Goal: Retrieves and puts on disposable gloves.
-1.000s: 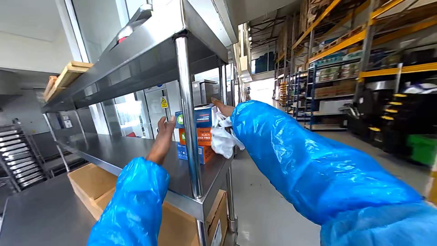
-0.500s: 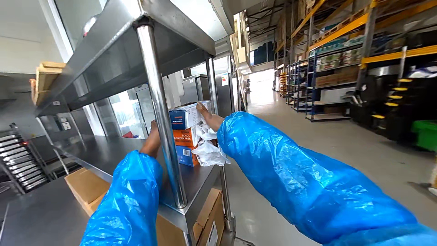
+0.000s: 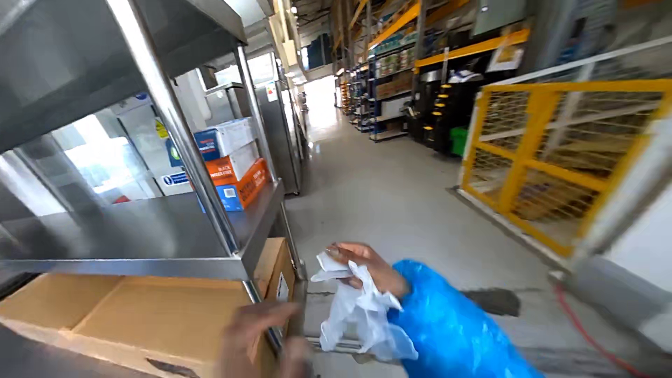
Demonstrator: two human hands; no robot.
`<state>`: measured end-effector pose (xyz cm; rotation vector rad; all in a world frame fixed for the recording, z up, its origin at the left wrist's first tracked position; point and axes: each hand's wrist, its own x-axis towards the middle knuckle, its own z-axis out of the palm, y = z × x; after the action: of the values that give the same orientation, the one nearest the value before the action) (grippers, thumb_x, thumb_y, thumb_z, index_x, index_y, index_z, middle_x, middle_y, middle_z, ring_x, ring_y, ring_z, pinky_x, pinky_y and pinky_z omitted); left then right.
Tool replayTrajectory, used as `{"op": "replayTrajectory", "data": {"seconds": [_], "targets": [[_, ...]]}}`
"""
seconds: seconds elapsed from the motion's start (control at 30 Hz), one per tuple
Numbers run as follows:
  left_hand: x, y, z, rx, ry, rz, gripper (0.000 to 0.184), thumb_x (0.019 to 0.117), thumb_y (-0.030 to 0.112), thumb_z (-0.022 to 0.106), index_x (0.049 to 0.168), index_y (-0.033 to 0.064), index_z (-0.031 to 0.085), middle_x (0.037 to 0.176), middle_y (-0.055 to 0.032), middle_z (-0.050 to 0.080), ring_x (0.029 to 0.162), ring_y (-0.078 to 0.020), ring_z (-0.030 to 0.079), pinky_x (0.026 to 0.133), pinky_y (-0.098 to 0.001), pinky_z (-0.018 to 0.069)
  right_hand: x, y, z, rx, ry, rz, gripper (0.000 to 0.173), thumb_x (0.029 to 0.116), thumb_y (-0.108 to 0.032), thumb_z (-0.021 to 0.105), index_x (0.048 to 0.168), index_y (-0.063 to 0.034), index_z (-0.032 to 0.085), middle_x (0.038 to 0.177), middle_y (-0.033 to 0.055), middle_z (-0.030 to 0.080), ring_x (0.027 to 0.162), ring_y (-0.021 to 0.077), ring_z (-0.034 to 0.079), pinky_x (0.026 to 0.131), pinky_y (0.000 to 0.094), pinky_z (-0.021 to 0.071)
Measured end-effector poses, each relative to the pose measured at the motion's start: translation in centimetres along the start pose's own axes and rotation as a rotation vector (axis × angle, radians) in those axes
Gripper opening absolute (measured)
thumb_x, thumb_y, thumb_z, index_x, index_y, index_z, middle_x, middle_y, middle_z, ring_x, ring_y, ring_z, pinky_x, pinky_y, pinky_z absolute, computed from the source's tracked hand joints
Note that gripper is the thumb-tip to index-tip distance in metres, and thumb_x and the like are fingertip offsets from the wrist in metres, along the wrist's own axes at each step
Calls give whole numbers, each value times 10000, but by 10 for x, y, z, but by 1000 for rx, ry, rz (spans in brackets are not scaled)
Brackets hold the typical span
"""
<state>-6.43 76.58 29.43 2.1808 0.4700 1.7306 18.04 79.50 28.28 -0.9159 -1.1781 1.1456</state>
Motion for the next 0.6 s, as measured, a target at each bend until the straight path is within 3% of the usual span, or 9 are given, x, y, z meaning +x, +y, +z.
{"op": "replayTrajectory", "data": {"seconds": [0.07,0.1,0.13,0.2,0.27,0.33,0.4,0.47,0.6], "targets": [[-51,-5,41,-198,-288,-288,776,918,390,747,1451,-58,405,1442,-208,536,1301,-235,573,1032,-389,531,-53,32,14,132,195,68,237,1060,-30,407,1031,-47,642,799,-85,671,661,-49,604,602,132,509],[-72,-8,50,-276,-437,-433,934,877,376,788,1496,-129,304,1462,-253,502,1309,-244,560,1057,-400,508,-79,44,22,178,282,86,243,1060,-25,395,1035,-43,636,805,-83,673,657,-45,605,596,137,508],[-89,-9,54,-337,-553,-537,950,869,333,799,1495,-149,271,1393,-241,571,1246,-220,615,1032,-389,530,-101,56,30,220,377,72,255,1053,-26,402,995,-60,648,766,-88,680,602,-49,588,550,127,489],[-116,0,61,-403,-642,-616,746,910,162,747,1448,-157,342,1185,-214,702,1070,-225,713,945,-397,576,-141,75,34,247,506,46,266,1045,-39,421,920,-94,649,707,-98,651,537,-53,539,501,119,450],[-142,10,65,-417,-638,-622,366,917,35,669,1236,-128,595,1033,-171,725,936,-184,711,877,-357,576,-180,89,32,259,627,59,273,1051,-39,417,909,-93,643,678,-91,643,517,-41,535,493,127,453],[-162,17,72,-432,-607,-626,201,878,-46,614,1058,-88,693,966,-131,725,898,-129,692,864,-310,564,-222,92,25,249,771,68,270,1058,-31,400,939,-66,640,669,-71,658,534,-14,583,523,150,505],[-173,22,78,-455,-622,-634,164,886,-35,615,1019,-58,708,959,-97,732,893,-85,694,857,-276,571,-269,95,15,178,845,97,255,1059,-38,388,977,-67,627,713,-72,695,594,-8,644,580,167,554],[-185,29,89,-493,-669,-663,126,914,15,622,991,-34,709,933,-54,725,866,-50,682,834,-250,568,-316,101,9,99,917,181,205,1073,-92,426,974,-71,605,700,-72,652,500,-20,561,487,155,497],[-207,58,118,-605,-779,-854,137,967,99,598,957,2,695,843,-20,682,756,-60,656,718,-241,564,-409,126,-1,182,1118,222,160,1073,-128,486,1055,-30,611,835,16,759,465,-3,547,432,159,430]]}}
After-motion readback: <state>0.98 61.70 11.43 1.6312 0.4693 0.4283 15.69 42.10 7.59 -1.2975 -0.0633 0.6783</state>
